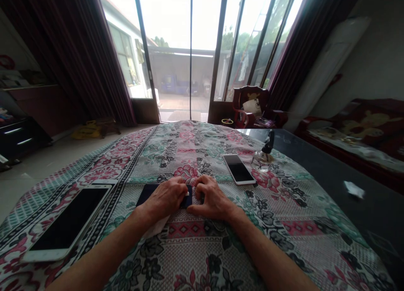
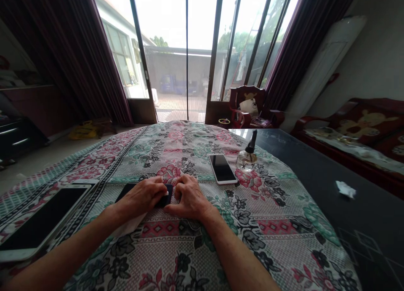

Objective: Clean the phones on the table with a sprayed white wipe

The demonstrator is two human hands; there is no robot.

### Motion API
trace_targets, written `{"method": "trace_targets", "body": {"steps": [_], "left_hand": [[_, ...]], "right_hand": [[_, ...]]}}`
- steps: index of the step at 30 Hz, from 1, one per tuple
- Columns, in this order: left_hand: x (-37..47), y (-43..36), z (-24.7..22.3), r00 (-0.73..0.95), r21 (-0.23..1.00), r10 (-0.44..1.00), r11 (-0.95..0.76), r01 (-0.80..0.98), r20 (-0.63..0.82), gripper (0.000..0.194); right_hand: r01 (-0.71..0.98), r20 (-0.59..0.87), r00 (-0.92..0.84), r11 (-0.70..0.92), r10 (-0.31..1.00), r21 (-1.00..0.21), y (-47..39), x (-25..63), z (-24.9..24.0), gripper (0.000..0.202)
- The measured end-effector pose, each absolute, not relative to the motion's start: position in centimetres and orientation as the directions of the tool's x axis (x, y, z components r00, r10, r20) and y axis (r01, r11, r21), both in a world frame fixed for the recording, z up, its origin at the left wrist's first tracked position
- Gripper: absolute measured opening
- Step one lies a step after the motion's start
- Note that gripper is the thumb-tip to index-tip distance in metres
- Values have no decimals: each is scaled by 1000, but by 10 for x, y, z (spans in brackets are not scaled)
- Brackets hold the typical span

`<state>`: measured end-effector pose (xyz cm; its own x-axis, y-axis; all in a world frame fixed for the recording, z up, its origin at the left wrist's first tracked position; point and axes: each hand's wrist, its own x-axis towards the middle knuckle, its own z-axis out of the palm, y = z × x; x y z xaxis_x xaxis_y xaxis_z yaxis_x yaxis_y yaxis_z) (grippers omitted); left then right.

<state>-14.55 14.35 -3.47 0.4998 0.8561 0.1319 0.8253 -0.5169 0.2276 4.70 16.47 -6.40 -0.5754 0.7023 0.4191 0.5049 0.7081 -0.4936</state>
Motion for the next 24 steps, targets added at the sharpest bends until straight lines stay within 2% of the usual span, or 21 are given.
{"method": "trace_targets", "body": {"steps": [6, 17, 21, 24], "left_hand": [[-160, 130, -38, 477, 375, 862, -506, 777, 175, 24], [-165, 132, -33, 498, 312, 855, -516, 798, 141, 21], [-169, 132, -30, 538, 327, 833, -548, 770, 129, 20], [-169, 137, -33, 442, 354, 883, -469, 809, 160, 15]], "right_hand": [[484, 435, -600, 738, 671, -470, 163, 48, -63, 37], [469, 401, -629, 737, 666, -488, 165, 48, -64, 34], [461, 389, -632, 729, 670, -507, 167, 46, -63, 33], [460, 388, -631, 727, 672, -509, 166, 45, -60, 32]]}}
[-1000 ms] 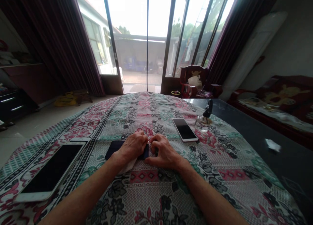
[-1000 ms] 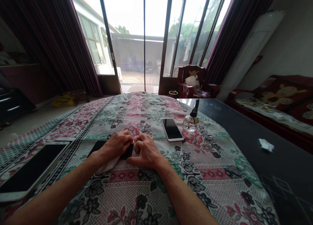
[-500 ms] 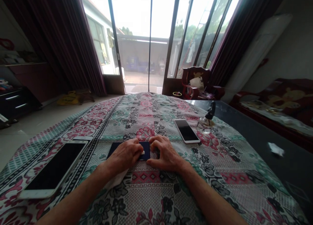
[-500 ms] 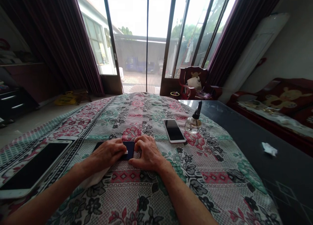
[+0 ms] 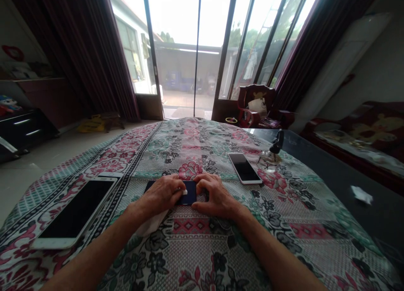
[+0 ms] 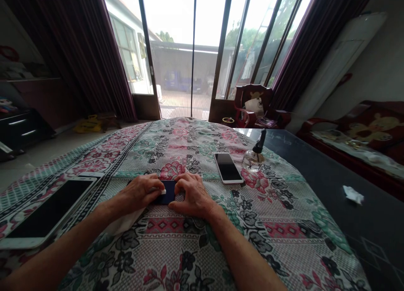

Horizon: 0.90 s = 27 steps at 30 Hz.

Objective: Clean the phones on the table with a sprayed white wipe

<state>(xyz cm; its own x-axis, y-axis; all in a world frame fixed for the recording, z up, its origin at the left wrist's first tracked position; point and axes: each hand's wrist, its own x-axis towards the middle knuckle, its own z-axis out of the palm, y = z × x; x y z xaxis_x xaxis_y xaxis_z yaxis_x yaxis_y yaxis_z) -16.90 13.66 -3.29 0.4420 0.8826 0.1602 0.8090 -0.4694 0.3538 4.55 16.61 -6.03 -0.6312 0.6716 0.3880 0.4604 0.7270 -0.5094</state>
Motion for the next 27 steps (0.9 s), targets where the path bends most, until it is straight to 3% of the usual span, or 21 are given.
{"method": "trace_targets", "body": {"steps": [5, 13, 22, 27], "left_hand": [[-163, 152, -43, 250, 354, 936, -328, 876, 250, 11], [-155, 152, -41, 343, 185, 913, -385, 904, 222, 27], [-171, 136, -23, 595, 325, 800, -584, 744, 78, 27], [-177, 145, -28, 453, 326, 883, -468, 821, 126, 26]], "right_hand": [[461, 377, -642, 729, 668, -506, 165, 45, -58, 32], [470, 374, -644, 731, 667, -495, 166, 44, -62, 31], [460, 378, -646, 733, 663, -500, 167, 45, -61, 32], [467, 370, -650, 733, 664, -494, 167, 45, -61, 31]]}}
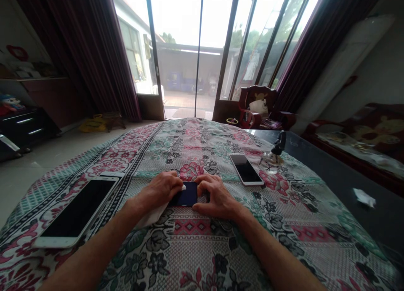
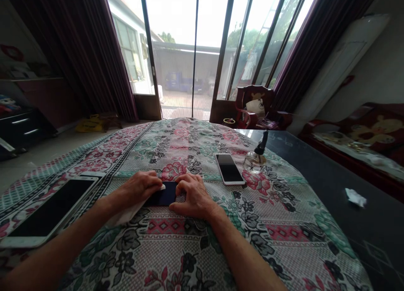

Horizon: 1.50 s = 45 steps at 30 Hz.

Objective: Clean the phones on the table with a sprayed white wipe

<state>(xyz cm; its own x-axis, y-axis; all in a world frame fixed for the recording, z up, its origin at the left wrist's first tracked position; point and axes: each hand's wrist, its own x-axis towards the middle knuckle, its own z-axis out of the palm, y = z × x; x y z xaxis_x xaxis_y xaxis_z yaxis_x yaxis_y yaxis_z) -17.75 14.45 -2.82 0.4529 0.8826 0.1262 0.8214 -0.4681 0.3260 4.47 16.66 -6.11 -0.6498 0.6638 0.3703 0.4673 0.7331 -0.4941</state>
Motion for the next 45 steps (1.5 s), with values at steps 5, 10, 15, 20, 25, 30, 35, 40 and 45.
{"method": "trace_targets", "body": {"steps": [5, 10, 15, 20, 25, 30, 35, 40, 45], "left_hand": [[-161, 154, -42, 341, 224, 910, -392, 892, 237, 27], [-156, 149, -33, 489, 247, 856, -516, 820, 165, 29], [-158, 147, -32, 507, 277, 850, -527, 804, 146, 28], [-147, 152, -47, 378, 190, 894, -425, 885, 242, 29], [-146, 148, -40, 453, 210, 872, -486, 848, 185, 30], [-157, 138, -27, 533, 259, 835, -550, 794, 139, 31], [-169, 137, -23, 620, 331, 782, -605, 724, 73, 25], [-161, 142, -35, 479, 292, 856, -516, 805, 195, 26], [-158, 146, -39, 472, 266, 855, -517, 814, 215, 28]], "right_hand": [[469, 381, -648, 740, 659, -482, 167, 43, -60, 32], [470, 369, -652, 735, 663, -489, 166, 43, -58, 29], [478, 353, -655, 728, 668, -491, 165, 44, -57, 29], [470, 373, -650, 736, 662, -488, 165, 43, -58, 29], [457, 386, -653, 745, 652, -486, 166, 44, -61, 30], [455, 398, -649, 750, 649, -481, 167, 44, -63, 30], [458, 394, -650, 748, 650, -480, 167, 44, -62, 31], [459, 393, -649, 747, 651, -481, 166, 44, -61, 30], [456, 391, -653, 749, 649, -482, 166, 44, -60, 29]]}}
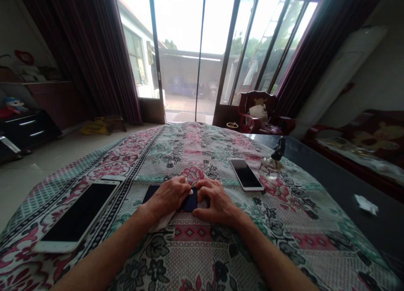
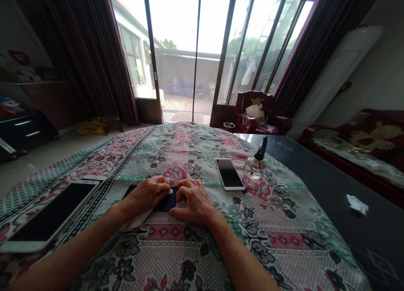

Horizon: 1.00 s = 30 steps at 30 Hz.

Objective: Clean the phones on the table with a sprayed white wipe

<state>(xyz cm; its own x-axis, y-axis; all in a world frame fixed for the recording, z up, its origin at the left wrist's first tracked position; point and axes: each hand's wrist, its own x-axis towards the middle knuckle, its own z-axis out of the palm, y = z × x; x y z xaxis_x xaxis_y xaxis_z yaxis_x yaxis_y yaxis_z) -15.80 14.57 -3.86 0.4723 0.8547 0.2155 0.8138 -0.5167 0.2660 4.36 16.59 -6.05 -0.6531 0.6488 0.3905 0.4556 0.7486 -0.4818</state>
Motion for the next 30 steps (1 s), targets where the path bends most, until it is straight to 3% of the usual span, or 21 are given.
{"method": "trace_targets", "body": {"steps": [6, 13, 22, 27, 30], "left_hand": [[-177, 137, -22, 592, 306, 805, -571, 762, 29, 26], [-198, 134, -12, 573, 402, 810, -487, 775, -123, 18], [-168, 147, -34, 350, 178, 920, -379, 908, 177, 28], [-158, 143, -32, 484, 163, 859, -508, 846, 166, 27], [-169, 145, -31, 453, 193, 880, -474, 859, 142, 27]], "right_hand": [[455, 389, -656, 750, 647, -480, 167, 45, -62, 30], [459, 386, -656, 749, 649, -478, 167, 45, -61, 30], [467, 388, -651, 748, 652, -472, 166, 43, -59, 29], [482, 371, -651, 738, 662, -472, 166, 43, -60, 28], [482, 368, -650, 735, 665, -477, 166, 43, -59, 28]]}}
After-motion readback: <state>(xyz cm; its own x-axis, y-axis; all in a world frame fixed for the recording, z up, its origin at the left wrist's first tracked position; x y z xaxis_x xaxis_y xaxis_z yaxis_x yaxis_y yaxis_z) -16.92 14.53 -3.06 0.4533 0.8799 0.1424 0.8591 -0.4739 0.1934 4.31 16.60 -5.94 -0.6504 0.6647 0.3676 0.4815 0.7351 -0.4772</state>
